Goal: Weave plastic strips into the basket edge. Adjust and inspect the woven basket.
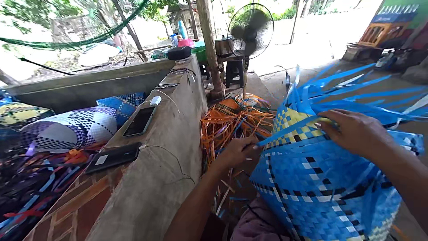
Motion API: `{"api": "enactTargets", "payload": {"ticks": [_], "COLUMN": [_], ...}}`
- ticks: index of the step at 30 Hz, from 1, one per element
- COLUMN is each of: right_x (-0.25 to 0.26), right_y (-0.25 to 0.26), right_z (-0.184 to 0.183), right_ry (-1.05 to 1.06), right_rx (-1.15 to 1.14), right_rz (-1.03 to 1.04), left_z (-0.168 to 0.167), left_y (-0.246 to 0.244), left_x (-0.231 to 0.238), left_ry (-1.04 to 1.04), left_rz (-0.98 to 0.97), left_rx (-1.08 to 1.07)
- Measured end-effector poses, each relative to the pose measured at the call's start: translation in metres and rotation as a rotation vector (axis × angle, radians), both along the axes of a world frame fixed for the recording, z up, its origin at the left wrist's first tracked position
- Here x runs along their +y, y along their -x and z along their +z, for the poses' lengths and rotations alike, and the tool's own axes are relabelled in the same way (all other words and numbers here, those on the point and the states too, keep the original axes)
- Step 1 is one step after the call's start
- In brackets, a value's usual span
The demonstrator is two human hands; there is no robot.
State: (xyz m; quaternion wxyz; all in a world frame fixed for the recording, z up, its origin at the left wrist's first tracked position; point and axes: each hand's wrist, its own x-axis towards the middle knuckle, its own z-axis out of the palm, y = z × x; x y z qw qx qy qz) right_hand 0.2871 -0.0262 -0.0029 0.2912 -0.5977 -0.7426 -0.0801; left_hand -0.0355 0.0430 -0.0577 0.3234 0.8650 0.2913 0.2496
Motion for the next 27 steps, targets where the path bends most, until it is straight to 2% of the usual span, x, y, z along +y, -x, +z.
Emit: {"api": "enactTargets", "payload": {"ticks": [3, 6, 8, 10, 14, 19, 27], "right_x": [-0.001, 0.007, 0.016, 0.02, 0.02, 0.017, 0.018], "right_y": [0.006, 0.007, 0.006, 0.012, 0.032, 0.042, 0.04], "right_z": [0.012, 0.009, 0.003, 0.005, 0.013, 0.015, 0.012], "right_ry": [0.064, 0.091, 0.065, 0.107, 0.242, 0.258, 0.3], "right_rx": [0.019, 0.098, 0.162, 0.25, 0.428, 0.494, 0.607], "right_rz": [-0.024, 0.072, 0.151, 0.18, 0.224, 0.322, 0.4], "left_z": [-0.012, -0.013, 0.002, 0.025, 0.068, 0.099, 0.107], "left_y": [0.011, 0.005, -0.01, -0.031, -0.067, -0.089, -0.093], "left_x": [0.01, 0.022, 0.021, 0.012, 0.009, 0.026, 0.036], "left_ry": [-0.007, -0.093, -0.116, -0.074, -0.117, -0.099, -0.082], "left_rz": [-0.01, 0.025, 0.055, 0.066, -0.026, 0.053, 0.091], "left_rx": [0.169, 0.2, 0.13, -0.029, -0.232, -0.207, -0.222]}}
